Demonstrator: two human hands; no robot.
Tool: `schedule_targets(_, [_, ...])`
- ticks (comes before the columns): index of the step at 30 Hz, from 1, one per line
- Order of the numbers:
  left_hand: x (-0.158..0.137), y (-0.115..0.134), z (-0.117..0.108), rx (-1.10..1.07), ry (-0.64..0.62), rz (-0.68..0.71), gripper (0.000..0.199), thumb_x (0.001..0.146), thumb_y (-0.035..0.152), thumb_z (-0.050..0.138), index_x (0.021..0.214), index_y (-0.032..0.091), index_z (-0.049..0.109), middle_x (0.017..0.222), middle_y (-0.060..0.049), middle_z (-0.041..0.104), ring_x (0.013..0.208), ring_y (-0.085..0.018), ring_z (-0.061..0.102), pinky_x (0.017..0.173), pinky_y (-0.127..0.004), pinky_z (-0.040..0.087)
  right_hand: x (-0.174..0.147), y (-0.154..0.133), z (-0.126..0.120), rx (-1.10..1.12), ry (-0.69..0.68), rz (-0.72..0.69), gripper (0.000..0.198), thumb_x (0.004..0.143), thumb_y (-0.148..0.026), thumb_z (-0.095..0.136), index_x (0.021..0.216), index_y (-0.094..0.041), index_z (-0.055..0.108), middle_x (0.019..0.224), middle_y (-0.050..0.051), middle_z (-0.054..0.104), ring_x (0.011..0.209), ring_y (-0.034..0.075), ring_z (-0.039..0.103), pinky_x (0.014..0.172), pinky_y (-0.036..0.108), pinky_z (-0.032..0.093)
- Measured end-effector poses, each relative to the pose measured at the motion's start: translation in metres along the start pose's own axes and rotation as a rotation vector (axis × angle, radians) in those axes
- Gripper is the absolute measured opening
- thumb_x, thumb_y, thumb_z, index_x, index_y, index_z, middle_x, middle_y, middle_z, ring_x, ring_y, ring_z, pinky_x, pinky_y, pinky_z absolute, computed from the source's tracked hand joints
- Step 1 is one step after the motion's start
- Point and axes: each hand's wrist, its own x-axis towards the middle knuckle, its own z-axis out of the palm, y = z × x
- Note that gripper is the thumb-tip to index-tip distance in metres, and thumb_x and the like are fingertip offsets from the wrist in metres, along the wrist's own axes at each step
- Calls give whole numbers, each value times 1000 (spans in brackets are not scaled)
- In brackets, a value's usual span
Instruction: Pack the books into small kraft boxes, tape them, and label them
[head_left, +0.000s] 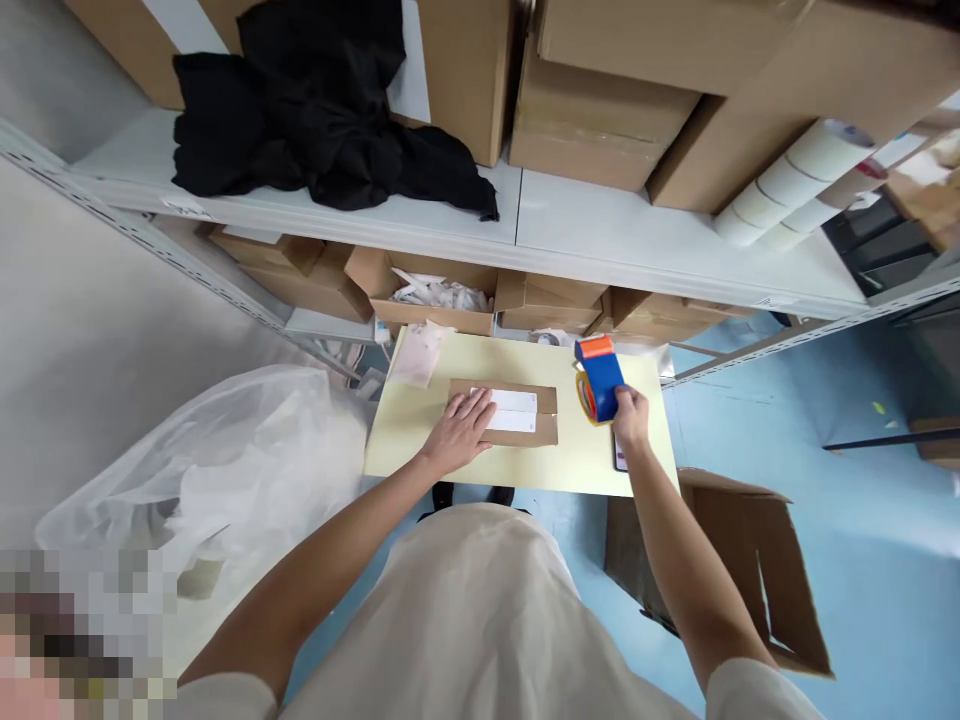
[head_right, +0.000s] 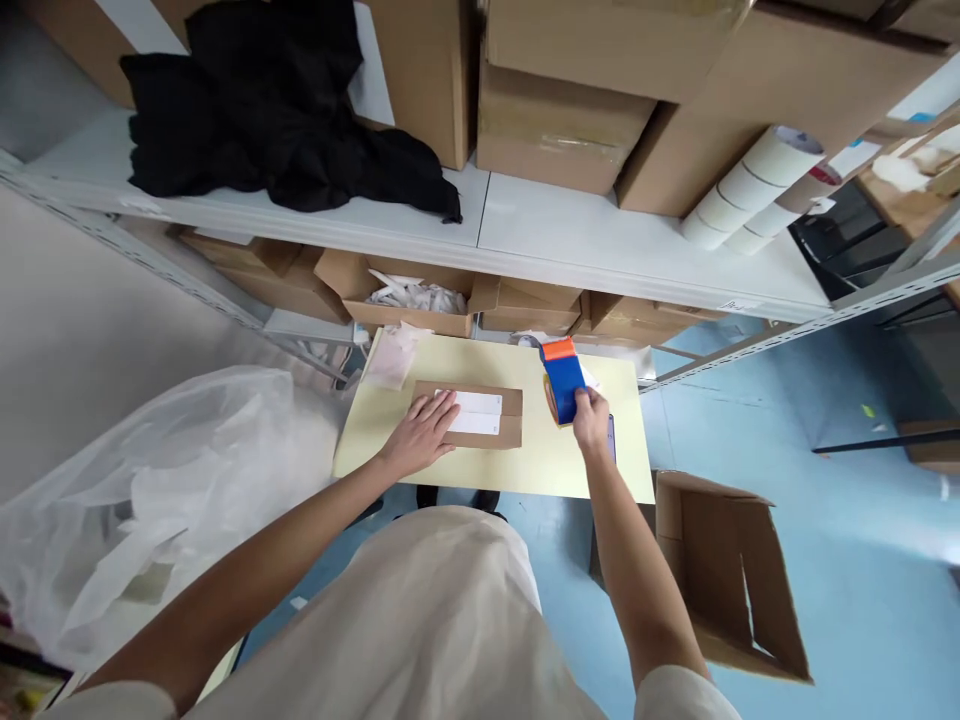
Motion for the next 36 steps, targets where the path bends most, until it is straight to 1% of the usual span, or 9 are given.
schedule_targets(2, [-3,-1,1,-1,5,5,68,83,35,54,142,14,30,153,-14,21,142,-28,14,115,-47,8,-1,-38,-4,152,68,-55,52,81,-64,39,64,-18,56,51,2,54,49,15,49,45,27,38])
schedule_targets(6, [-7,-2,0,-1,-11,21,67,82,34,56,142,15,31,152,-13,23,142,-27,14,115,-47,9,-5,-92,16,192,-272,-47,53,71,-67,56,55,-16,55,49,1,55,46,12,47,44,24,37])
schedule_targets(12, [-16,-2,-8,-193,26,41,64,81,38,57,138,14,37,151,-13,29,141,-28,18,115,-46,8,-5,-94,35,65,-492,18,54,67,-67,61,61,-14,64,54,3,62,49,14,53,49,25,43])
schedule_targets(15, [-12,-1,-18,-559,105,-75,58,84,47,49,134,17,43,144,-13,41,136,-27,31,113,-45,18,-2,-87,32,56,-517,1,55,67,-68,61,61,-13,64,55,3,63,50,14,55,51,26,44])
schedule_targets(19, [8,3,-34,-1313,230,-445,52,84,52,47,123,18,50,129,-14,56,117,-24,54,98,-39,40,-1,-83,30,81,-533,-19,53,68,-67,61,62,-14,64,57,3,64,51,14,55,51,25,43])
schedule_targets(23, [27,10,-45,-1790,0,-650,46,73,56,60,99,17,59,103,-10,67,88,-19,66,76,-31,49,-3,-81,29,67,-546,-46,53,68,-67,61,59,-14,61,55,2,62,48,12,51,49,25,40])
schedule_targets(29, [36,8,-46,-1530,131,-651,28,67,41,68,62,15,58,54,2,58,55,-11,58,59,-23,44,-5,-85,34,-77,-526,-102,59,71,-72,52,61,-15,61,58,4,62,52,14,52,50,26,41])
schedule_targets(33, [28,-13,-45,-1380,172,-567,30,69,43,65,60,15,60,53,2,58,50,-10,54,53,-22,41,-10,-98,36,-251,-509,-162,59,71,-72,50,60,-15,61,54,2,59,51,13,49,48,25,39])
schedule_targets(36, [10,-42,-43,-1339,204,-612,35,65,48,68,63,13,61,57,-1,62,48,-8,51,50,-22,39,-15,-109,31,-316,-510,-159,58,72,-71,49,58,-15,60,53,2,57,49,12,47,47,25,38])
